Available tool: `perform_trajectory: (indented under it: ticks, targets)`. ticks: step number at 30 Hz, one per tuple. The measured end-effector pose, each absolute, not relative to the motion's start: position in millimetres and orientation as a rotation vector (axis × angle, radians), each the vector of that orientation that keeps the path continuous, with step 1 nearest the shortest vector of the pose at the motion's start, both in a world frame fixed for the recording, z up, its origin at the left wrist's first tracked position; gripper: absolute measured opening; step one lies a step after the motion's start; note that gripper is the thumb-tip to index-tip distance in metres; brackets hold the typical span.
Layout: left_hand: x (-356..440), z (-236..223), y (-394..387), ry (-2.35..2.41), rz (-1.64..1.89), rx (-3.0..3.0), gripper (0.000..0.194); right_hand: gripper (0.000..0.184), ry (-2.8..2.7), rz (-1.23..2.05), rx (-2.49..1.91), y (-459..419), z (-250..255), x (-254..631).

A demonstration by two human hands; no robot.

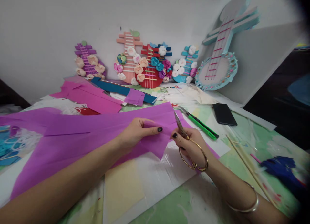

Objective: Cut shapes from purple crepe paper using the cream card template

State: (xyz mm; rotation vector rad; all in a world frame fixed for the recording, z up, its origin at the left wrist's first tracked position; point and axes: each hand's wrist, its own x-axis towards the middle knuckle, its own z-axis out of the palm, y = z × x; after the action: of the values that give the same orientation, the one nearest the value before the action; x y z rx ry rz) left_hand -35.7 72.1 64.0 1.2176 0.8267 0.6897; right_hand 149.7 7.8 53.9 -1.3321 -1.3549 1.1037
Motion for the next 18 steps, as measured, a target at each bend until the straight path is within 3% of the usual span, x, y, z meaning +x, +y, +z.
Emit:
perform_trajectory:
  ticks: [7, 12, 18]
  targets:
    - [-33.5, 65.6, 66.2, 0.825, 0.647, 1.196, 0.018, 0.030, -1.272, 1.231, -1.321, 6.7, 58.2, 146.8]
    - [-32.0, 62.5, 66.0, 0.792, 0.606, 1.232, 0.020, 0.034, -1.132, 1.300, -1.308, 6.7, 62.3, 146.8]
    - [-37.8, 67.5, 81.0, 0.913, 0.694, 1.416, 0.012, 0.038, -1.079, 1.159, -1.296, 11.7, 61.2, 152.8]
